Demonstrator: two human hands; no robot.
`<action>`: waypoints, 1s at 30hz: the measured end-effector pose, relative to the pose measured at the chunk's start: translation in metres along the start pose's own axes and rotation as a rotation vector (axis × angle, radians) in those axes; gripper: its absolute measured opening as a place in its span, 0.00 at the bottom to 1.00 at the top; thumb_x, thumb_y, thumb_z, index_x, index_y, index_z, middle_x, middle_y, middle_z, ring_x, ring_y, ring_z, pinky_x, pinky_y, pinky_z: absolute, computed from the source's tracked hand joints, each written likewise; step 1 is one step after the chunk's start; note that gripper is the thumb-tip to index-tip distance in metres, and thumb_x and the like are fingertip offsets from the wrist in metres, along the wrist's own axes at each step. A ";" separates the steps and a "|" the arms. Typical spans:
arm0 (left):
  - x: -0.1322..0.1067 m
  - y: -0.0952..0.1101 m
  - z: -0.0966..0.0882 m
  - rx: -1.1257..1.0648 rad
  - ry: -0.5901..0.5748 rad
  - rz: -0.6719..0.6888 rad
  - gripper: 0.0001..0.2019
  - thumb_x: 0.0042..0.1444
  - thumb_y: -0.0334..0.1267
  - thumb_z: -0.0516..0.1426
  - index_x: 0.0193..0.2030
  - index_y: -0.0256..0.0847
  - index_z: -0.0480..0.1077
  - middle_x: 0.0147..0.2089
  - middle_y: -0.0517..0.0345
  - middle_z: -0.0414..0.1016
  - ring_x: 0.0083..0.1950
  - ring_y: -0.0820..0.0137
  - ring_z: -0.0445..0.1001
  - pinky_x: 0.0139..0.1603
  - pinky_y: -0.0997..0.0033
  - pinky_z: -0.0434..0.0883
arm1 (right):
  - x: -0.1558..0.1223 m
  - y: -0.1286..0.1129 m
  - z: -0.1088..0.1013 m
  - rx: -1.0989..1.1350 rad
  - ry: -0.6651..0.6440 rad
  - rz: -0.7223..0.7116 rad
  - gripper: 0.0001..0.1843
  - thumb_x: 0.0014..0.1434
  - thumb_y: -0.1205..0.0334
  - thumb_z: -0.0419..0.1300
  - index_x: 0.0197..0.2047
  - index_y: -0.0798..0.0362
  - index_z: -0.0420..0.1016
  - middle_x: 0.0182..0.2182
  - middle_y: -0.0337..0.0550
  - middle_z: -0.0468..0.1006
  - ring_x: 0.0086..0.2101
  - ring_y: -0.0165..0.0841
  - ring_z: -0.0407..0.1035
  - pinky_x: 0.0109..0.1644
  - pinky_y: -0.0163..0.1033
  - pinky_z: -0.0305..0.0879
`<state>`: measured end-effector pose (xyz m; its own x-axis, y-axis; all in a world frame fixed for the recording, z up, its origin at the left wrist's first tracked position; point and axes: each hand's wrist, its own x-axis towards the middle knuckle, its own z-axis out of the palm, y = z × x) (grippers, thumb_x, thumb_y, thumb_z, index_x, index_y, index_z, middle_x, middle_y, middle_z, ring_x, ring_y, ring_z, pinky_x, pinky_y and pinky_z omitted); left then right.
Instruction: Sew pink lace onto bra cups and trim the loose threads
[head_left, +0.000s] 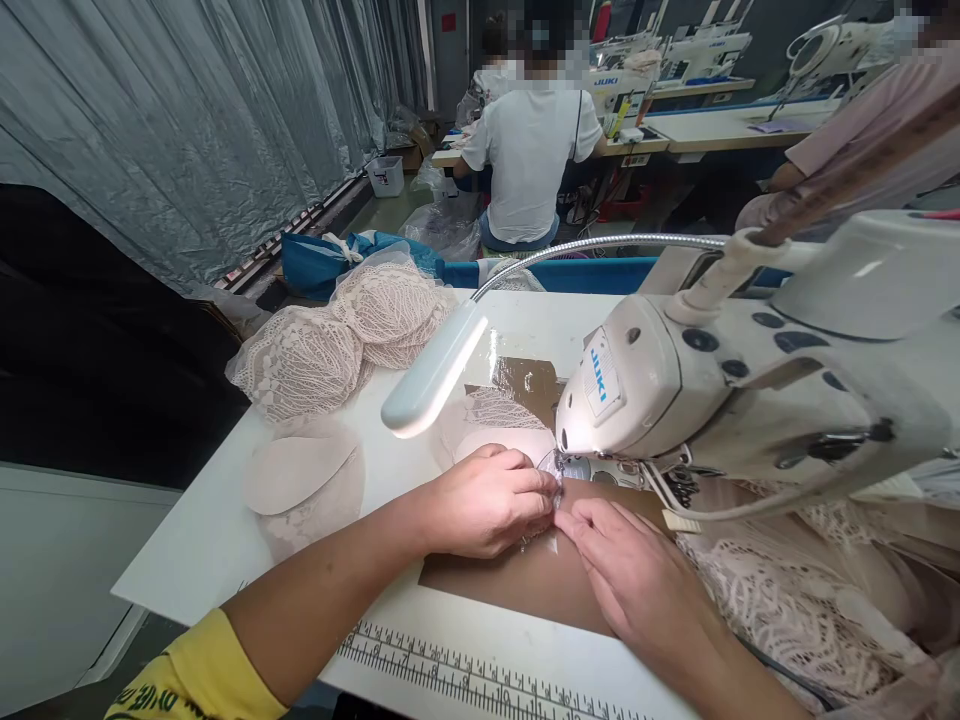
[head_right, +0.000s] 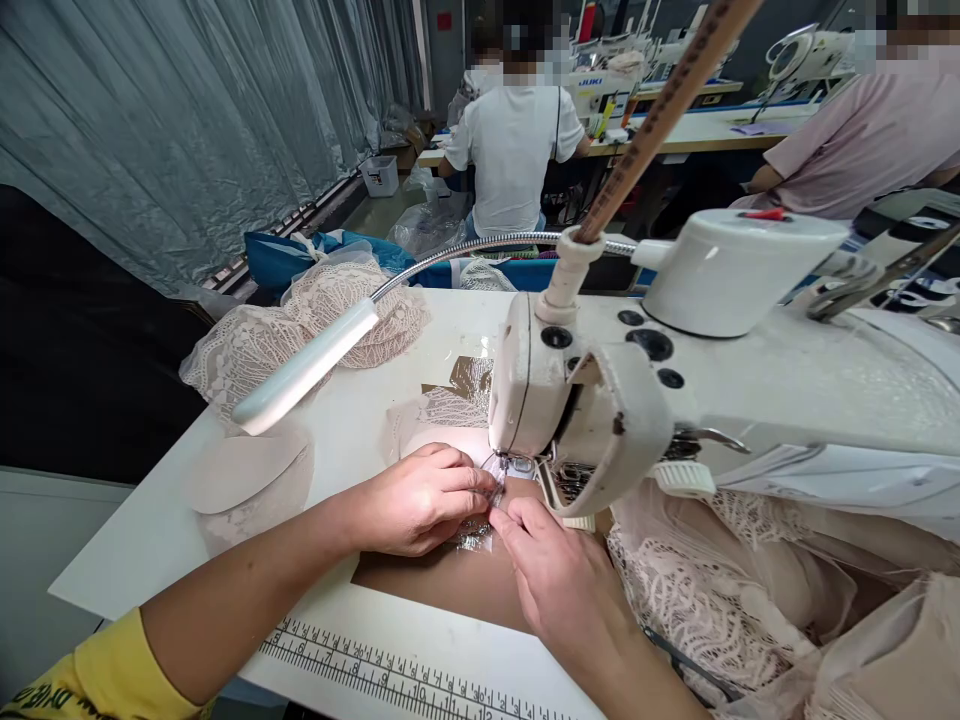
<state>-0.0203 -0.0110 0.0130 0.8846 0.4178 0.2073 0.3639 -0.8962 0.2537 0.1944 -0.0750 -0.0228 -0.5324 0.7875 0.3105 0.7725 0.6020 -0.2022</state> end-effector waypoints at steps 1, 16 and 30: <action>0.002 0.001 0.001 0.010 0.009 -0.020 0.16 0.67 0.40 0.46 0.49 0.38 0.71 0.56 0.51 0.72 0.47 0.66 0.67 0.47 0.64 0.63 | 0.001 -0.001 -0.001 0.000 -0.002 0.001 0.22 0.58 0.76 0.44 0.50 0.53 0.70 0.33 0.43 0.72 0.29 0.32 0.68 0.34 0.38 0.62; 0.007 0.005 0.008 0.103 0.043 -0.126 0.15 0.64 0.37 0.48 0.54 0.35 0.68 0.56 0.47 0.71 0.47 0.62 0.66 0.47 0.62 0.64 | 0.005 -0.002 -0.004 -0.082 0.055 0.025 0.22 0.57 0.78 0.44 0.45 0.54 0.74 0.31 0.43 0.74 0.28 0.31 0.67 0.32 0.36 0.62; 0.002 0.001 0.005 0.108 0.066 -0.119 0.14 0.64 0.41 0.50 0.50 0.40 0.70 0.54 0.48 0.69 0.49 0.62 0.66 0.50 0.61 0.63 | 0.011 0.007 0.001 -0.283 0.143 0.130 0.23 0.58 0.75 0.47 0.48 0.53 0.78 0.39 0.48 0.80 0.32 0.35 0.73 0.31 0.36 0.67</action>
<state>-0.0168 -0.0123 0.0089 0.8136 0.5275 0.2447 0.4970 -0.8492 0.1781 0.1937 -0.0622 -0.0217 -0.3847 0.8167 0.4301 0.9068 0.4215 0.0108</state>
